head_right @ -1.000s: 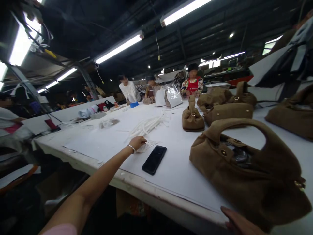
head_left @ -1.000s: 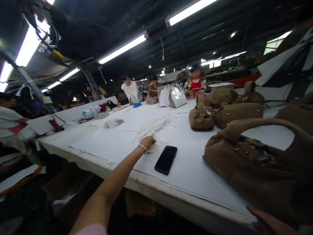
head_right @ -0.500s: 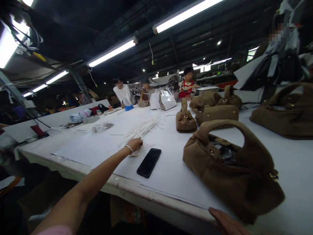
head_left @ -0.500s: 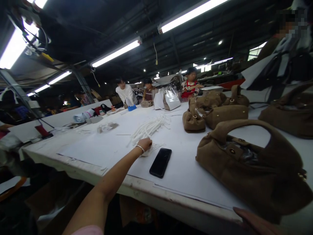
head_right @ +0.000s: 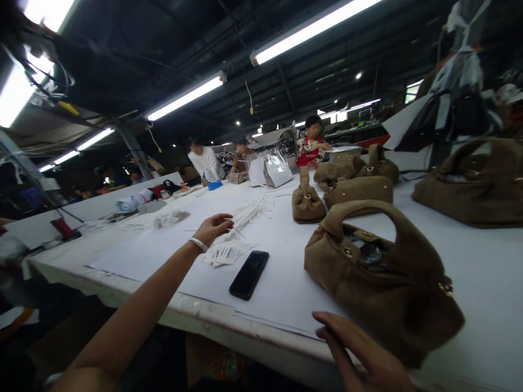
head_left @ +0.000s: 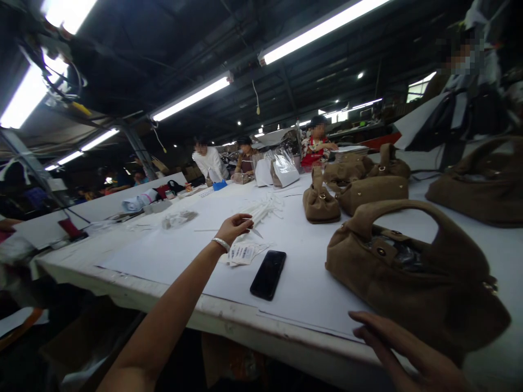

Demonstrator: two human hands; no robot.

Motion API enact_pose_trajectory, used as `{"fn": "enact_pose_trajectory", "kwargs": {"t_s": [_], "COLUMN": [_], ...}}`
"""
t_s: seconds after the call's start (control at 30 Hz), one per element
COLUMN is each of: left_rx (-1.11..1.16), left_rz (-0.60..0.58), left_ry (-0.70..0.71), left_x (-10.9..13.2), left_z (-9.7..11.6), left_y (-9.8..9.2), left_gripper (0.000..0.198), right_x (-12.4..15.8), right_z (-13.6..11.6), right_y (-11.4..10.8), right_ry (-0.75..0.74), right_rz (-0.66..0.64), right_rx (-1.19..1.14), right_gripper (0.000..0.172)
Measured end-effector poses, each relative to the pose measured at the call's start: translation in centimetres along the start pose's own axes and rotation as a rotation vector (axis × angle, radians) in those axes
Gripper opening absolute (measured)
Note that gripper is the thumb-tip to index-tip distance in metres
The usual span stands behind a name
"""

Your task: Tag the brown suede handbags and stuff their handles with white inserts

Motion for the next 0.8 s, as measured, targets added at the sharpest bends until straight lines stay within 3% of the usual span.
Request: {"fn": "enact_pose_trajectory", "kwargs": {"t_s": [0.07, 0.17, 0.27, 0.33, 0.5, 0.63, 0.8], "left_rx": [0.067, 0.152, 0.272, 0.309, 0.476, 0.582, 0.400], "left_rz": [-0.080, -0.239, -0.433, -0.494, -0.483, -0.539, -0.499], "left_ry": [0.032, 0.056, 0.037, 0.027, -0.032, -0.060, 0.110], "left_x": [1.9, 6.1, 10.2, 12.0, 12.2, 11.7, 12.1], "left_z": [2.3, 5.2, 7.0, 7.5, 7.9, 7.6, 6.9], "left_y": [2.3, 7.3, 12.3, 14.6, 16.5, 18.1, 20.4], "left_gripper": [0.054, 0.050, 0.044, 0.042, 0.044, 0.040, 0.031], "right_x": [-2.5, -5.7, -7.3, -7.4, -5.2, -3.7, -3.9], "right_z": [-2.2, -4.2, -4.8, -4.7, -3.7, -2.6, -1.9], "right_y": [0.5, 1.5, 1.9, 1.4, -1.8, -3.6, -4.2], "right_ry": [0.070, 0.133, 0.196, 0.287, 0.497, 0.583, 0.636], "right_rz": [-0.006, -0.021, -0.040, -0.078, -0.155, -0.121, -0.009], "right_rx": [-0.095, -0.240, -0.386, -0.503, -0.511, -0.435, -0.350], "right_gripper": [0.029, 0.050, 0.070, 0.066, 0.028, 0.028, 0.036]}}
Point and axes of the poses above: each hand's wrist, its own x-axis away from the middle knuckle, its own y-axis out of the palm, z = x × y, the point moved 1 cm from there along -x, towards the middle knuckle, and after that the axes turned 2 degrees about -y, right-handed, at the moved point
